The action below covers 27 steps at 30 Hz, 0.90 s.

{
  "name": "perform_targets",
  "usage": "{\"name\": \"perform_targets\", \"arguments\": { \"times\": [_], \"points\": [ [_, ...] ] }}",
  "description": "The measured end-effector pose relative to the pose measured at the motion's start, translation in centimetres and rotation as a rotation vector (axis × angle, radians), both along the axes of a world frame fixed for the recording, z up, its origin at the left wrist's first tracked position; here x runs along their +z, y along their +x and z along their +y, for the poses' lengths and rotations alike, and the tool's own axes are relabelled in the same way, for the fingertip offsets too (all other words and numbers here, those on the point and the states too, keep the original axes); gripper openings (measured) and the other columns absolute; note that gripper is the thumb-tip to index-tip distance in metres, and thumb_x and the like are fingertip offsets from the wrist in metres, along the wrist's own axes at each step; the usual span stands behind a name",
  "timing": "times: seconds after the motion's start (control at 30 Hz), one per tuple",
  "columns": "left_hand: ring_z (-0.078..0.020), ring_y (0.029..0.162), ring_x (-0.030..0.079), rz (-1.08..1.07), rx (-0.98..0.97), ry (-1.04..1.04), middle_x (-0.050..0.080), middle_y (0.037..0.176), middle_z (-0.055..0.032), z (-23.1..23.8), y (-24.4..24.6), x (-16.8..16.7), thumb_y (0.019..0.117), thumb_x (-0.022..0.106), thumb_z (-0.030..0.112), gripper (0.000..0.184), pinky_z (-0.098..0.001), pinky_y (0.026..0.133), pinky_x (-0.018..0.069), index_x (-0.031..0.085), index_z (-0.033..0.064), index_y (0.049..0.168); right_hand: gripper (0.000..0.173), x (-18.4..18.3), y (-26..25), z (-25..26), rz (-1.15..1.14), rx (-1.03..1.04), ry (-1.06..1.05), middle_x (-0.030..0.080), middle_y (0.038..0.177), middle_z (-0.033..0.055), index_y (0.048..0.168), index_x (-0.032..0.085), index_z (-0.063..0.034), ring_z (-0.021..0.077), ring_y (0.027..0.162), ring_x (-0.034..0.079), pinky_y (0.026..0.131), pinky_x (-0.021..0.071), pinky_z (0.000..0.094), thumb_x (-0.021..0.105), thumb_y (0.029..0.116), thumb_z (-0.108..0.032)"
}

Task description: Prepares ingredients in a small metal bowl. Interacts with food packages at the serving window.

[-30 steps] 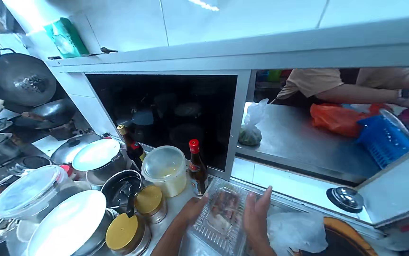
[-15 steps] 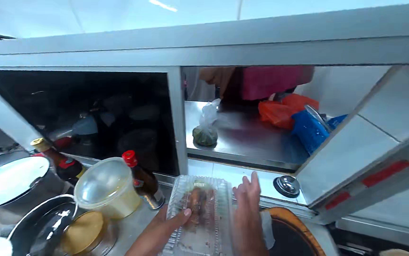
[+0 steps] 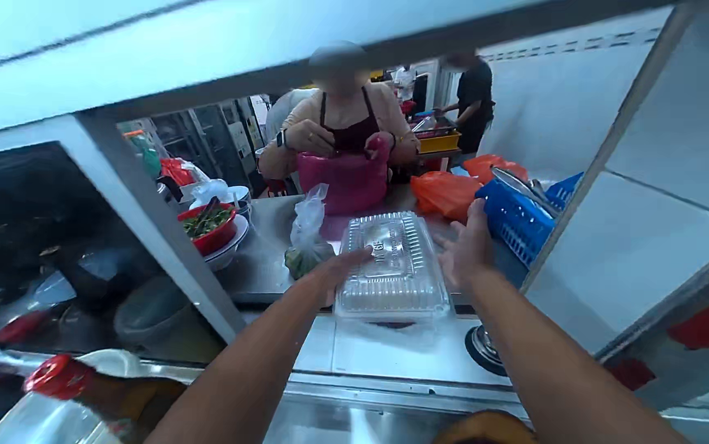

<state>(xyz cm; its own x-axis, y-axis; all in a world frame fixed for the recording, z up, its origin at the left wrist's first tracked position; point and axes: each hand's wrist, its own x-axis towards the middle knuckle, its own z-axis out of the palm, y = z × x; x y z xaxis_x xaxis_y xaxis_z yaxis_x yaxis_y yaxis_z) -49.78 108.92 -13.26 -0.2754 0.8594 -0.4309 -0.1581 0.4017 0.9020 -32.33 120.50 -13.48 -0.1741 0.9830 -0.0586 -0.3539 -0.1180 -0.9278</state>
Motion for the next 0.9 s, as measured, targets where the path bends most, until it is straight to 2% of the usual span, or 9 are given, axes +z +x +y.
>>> {"name": "perform_targets", "arguments": {
  "times": [0.2,0.27,0.33,0.4,0.47,0.53,0.63,0.8,0.9],
  "points": [
    [-0.025,0.104,0.066,0.223,-0.024,-0.001,0.067,0.119,-0.0158,4.3,-2.0,-2.1,0.0965,0.066,0.048,0.06,-0.0462,0.091,0.0558,0.055,0.006,0.139,0.082,-3.1,-0.7,4.4,0.033,0.044,0.002,0.015,0.17,0.0156,0.165,0.005,-0.0251,0.0427,0.148,0.035,0.103,0.044,0.0683,0.022,0.1011,-0.073],
    [-0.0307,0.11,0.065,0.471,0.043,0.066,0.065,0.123,-0.0213,4.8,-1.9,-1.6,0.0918,0.074,0.046,0.072,-0.0509,0.096,0.0538,0.049,0.0022,0.144,0.082,-3.3,0.1,3.7,-0.009,0.035,0.011,0.017,0.17,0.0157,0.165,0.006,-0.0241,0.0424,0.149,0.032,0.106,0.0405,0.0707,0.022,0.1016,-0.073],
    [-0.0395,0.114,0.065,0.897,0.075,0.148,0.064,0.127,-0.0252,4.0,-1.2,-1.2,0.0921,0.07,0.055,0.086,-0.0619,0.098,0.051,0.036,0.0042,0.152,0.08,-2.9,1.4,2.7,-0.077,0.019,0.036,0.017,0.17,0.0143,0.166,0.006,-0.0237,0.0405,0.152,0.027,0.11,0.0353,0.0712,0.022,0.1028,-0.071],
    [-0.0358,0.121,0.062,1.349,0.055,0.364,0.064,0.13,-0.02,0.3,2.2,-1.1,0.0974,0.062,0.055,0.071,-0.0599,0.102,0.0484,0.051,0.001,0.143,0.078,-2.5,2.9,1.6,-0.172,-0.01,0.109,0.018,0.17,0.0137,0.166,0.008,-0.0216,0.0379,0.154,0.025,0.114,0.0312,0.07,0.024,0.1047,-0.067],
    [-0.0326,0.126,0.061,1.746,-0.142,0.834,0.068,0.129,-0.0148,-2.4,4.9,-3.0,0.0966,0.064,0.047,0.051,-0.0539,0.107,0.0472,0.068,0.0068,0.128,0.075,-1.8,4.5,0.2,-0.249,-0.036,0.253,0.02,0.169,0.0153,0.166,0.009,-0.0179,0.0362,0.153,0.028,0.114,0.0327,0.0669,0.027,0.1067,-0.06],
    [-0.0328,0.124,0.062,1.939,-0.366,1.122,0.07,0.128,-0.0114,-2.2,6.1,-5.3,0.1013,0.061,0.036,0.035,-0.0522,0.105,0.0485,0.072,0.012,0.124,0.072,-0.8,5.9,-1.6,-0.296,-0.044,0.404,0.02,0.169,0.0145,0.165,0.011,-0.0155,0.0312,0.152,0.032,0.115,0.0372,0.0589,0.03,0.1077,-0.055],
    [-0.0333,0.105,0.069,1.964,-0.39,1.11,0.072,0.108,-0.0128,0.1,5.2,-7.3,0.0977,0.059,0.007,0.016,-0.0493,0.09,0.057,0.074,0.0048,0.105,0.072,1.1,7.5,-4.9,-0.266,-0.022,0.555,0.025,0.167,0.0121,0.164,0.015,-0.0161,0.0228,0.148,0.039,0.114,0.0442,0.0473,0.038,0.1064,-0.052],
    [-0.029,0.096,0.066,2.013,-0.221,1.099,0.069,0.098,-0.0106,2.5,2.5,-6.1,0.0996,0.063,0.019,0.015,-0.0428,0.081,0.0553,0.073,0.0082,0.102,0.07,3.2,11.3,-7.5,-0.312,-0.05,0.891,0.039,0.159,0.0102,0.161,0.021,-0.0108,0.0206,0.141,0.048,0.109,0.0507,0.0421,0.041,0.1055,-0.047],
    [-0.0314,0.089,0.068,1.91,-0.283,1.058,0.068,0.088,-0.0126,2.2,3.3,-4.6,0.0922,0.067,0.012,0.009,-0.0453,0.075,0.0557,0.072,0.0056,0.09,0.065,3.7,12.7,-7.5,-0.304,-0.081,0.999,0.046,0.152,0.0104,0.158,0.024,-0.0057,0.0203,0.135,0.053,0.105,0.0536,0.0405,0.044,0.1057,-0.039]
  ]
}}
